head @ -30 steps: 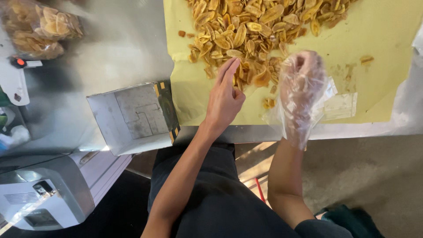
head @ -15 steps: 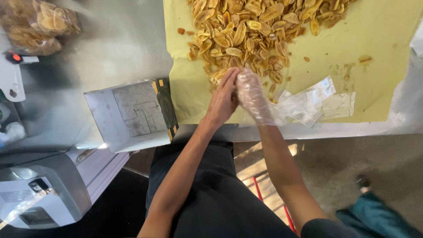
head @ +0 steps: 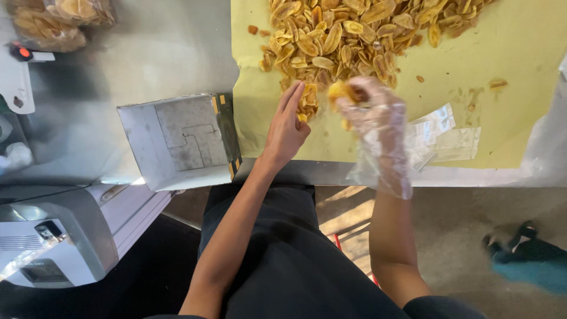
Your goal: The person scoops dried banana chips from a large pile on a yellow sheet into small clear plastic bags. They then place each filled bag into a cardboard box. The process is repeated multiple times throughout the clip.
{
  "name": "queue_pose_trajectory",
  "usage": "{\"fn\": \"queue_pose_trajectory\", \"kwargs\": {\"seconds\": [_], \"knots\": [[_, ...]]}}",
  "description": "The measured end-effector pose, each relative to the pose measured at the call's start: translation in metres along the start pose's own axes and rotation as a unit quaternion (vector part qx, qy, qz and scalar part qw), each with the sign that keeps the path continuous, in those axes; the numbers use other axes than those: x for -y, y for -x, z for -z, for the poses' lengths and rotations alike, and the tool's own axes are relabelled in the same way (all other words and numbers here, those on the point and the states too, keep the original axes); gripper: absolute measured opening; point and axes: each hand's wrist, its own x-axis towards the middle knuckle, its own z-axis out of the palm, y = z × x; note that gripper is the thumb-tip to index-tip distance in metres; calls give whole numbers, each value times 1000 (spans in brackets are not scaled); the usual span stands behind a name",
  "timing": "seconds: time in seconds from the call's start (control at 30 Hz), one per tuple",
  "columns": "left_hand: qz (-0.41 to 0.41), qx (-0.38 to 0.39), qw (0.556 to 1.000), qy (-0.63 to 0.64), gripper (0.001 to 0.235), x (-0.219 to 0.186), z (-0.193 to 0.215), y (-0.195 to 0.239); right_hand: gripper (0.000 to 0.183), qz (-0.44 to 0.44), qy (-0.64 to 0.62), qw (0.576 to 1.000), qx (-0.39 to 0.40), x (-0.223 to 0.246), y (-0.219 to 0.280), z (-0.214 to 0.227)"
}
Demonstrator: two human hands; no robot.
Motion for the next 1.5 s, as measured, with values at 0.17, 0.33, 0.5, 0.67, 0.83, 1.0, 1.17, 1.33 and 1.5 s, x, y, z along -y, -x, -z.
{"fn": "queue_pose_trajectory", "kwargs": {"seconds": [0.17, 0.33, 0.5, 0.67, 0.83, 1.0, 1.17, 1.33, 1.5], "knots": [[22, -6, 1000, 8, 86, 1, 1, 2, 29, 165, 196, 949, -185, 29, -17, 36], [-61, -28, 997, -29, 86, -33, 11, 17, 38, -160, 147, 974, 69, 43, -5, -11], [85, 2, 996, -23, 75, -61, 33, 73, 14, 22, 188, 978, 84, 44, 49, -40], [-33, -61, 986, -151, 78, -34, 39, 67, 16, -22, 154, 986, 57, 48, 65, -57], [-17, -47, 988, -147, 75, -48, 44, 102, 19, -166, 38, 981, 98, 61, 81, -50], [23, -45, 989, -137, 75, -62, 49, 112, 22, -3, 156, 988, 15, 65, 94, -56], [4, -20, 967, -253, 62, -13, 37, 86, 35, -74, 149, 985, 41, -10, 101, -76], [10, -63, 968, -243, 42, 9, 25, 91, 30, -266, 75, 950, -144, -147, 141, -23], [26, -42, 965, -258, 48, -3, 37, 100, 30, -414, -143, 877, -196, -242, 137, -42]]}}
